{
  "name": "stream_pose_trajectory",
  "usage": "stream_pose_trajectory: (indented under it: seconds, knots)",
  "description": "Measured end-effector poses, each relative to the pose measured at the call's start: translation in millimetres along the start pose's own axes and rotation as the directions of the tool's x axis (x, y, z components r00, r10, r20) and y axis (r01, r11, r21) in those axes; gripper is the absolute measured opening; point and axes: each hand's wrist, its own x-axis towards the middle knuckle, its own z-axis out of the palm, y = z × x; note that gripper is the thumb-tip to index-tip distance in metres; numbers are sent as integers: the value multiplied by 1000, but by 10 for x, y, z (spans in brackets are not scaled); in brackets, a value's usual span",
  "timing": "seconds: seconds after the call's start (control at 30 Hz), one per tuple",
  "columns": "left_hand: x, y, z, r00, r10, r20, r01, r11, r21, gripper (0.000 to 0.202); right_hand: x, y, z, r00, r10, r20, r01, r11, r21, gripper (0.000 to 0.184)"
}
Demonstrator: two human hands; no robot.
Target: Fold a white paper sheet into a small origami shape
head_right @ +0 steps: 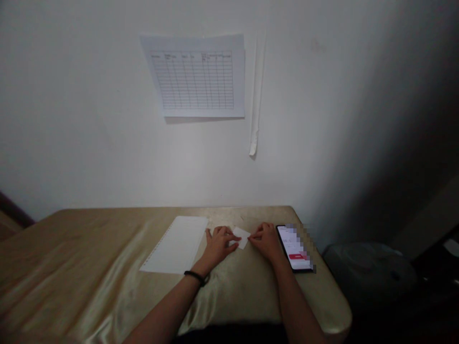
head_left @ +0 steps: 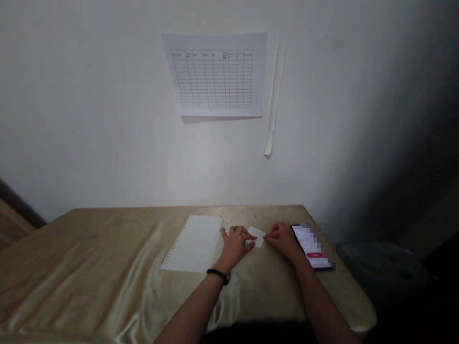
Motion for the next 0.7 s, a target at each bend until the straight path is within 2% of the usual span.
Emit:
stream_pose_trajectory:
  seconds: [0.27,0.47,0.7]
  knots:
    - [-7,-1,8,1000,9,-18,-9,1000,-8,22,0,-17,16,994,7,-110,-23,989,-143,15]
    - [-19,20,-5,999,21,-35,-21,1000,-3,21,-22,-15,11,995,-75,-69,67,992,-109,18]
    - [-22,-4,17,999,15,-50,-16,1000,-15,21,-28,-35,-1,996,-89,-18,88,996,-31,9]
